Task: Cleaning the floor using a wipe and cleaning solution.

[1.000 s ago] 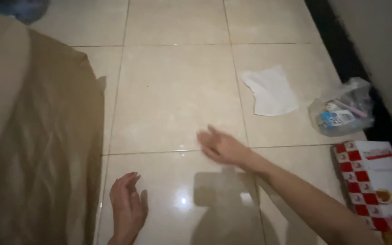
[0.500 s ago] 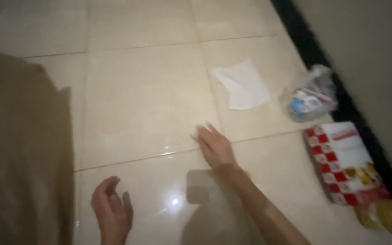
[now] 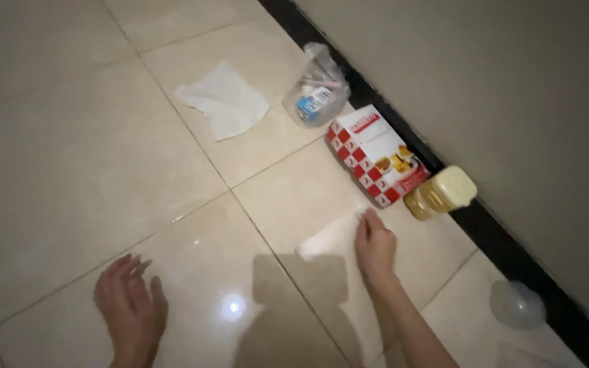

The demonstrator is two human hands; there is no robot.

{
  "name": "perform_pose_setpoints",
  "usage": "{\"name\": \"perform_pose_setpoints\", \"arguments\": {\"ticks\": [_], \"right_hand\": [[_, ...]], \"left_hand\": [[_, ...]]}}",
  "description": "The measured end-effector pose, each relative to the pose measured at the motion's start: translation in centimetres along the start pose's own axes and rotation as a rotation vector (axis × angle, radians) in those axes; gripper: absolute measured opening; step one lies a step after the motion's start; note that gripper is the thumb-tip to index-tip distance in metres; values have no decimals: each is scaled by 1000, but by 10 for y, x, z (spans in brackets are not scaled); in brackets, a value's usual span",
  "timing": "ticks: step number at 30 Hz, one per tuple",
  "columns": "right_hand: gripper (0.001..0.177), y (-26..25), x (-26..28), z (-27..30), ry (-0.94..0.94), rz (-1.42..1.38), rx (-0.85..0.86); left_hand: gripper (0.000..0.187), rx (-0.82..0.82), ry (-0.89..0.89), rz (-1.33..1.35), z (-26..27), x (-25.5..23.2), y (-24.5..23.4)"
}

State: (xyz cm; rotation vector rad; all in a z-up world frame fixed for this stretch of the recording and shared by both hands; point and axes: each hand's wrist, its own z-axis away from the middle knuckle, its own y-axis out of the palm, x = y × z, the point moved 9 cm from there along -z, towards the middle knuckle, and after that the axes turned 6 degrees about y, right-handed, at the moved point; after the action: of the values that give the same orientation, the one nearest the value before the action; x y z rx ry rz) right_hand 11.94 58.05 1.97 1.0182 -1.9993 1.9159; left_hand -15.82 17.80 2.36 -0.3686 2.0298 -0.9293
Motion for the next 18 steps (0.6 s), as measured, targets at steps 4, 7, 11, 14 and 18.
{"name": "perform_pose_setpoints", "arguments": {"ticks": [4, 7, 11, 14, 18], "right_hand": [[21, 50, 54, 43, -352, -103, -36], [23, 104, 104, 94, -601, -94, 51], [19, 163, 181, 130, -742, -203, 35], [20, 249, 253, 126, -716, -178, 144], [22, 251, 311, 127, -836, -51, 190]], "left_hand": [[30, -3, 27, -140, 7, 26, -20], [29, -81, -30, -142, 22, 62, -35], [29, -179, -45, -179, 18, 87, -55], [31, -216, -40, -140, 4, 80, -61], [33, -285, -47, 34, -8, 80, -65]]}}
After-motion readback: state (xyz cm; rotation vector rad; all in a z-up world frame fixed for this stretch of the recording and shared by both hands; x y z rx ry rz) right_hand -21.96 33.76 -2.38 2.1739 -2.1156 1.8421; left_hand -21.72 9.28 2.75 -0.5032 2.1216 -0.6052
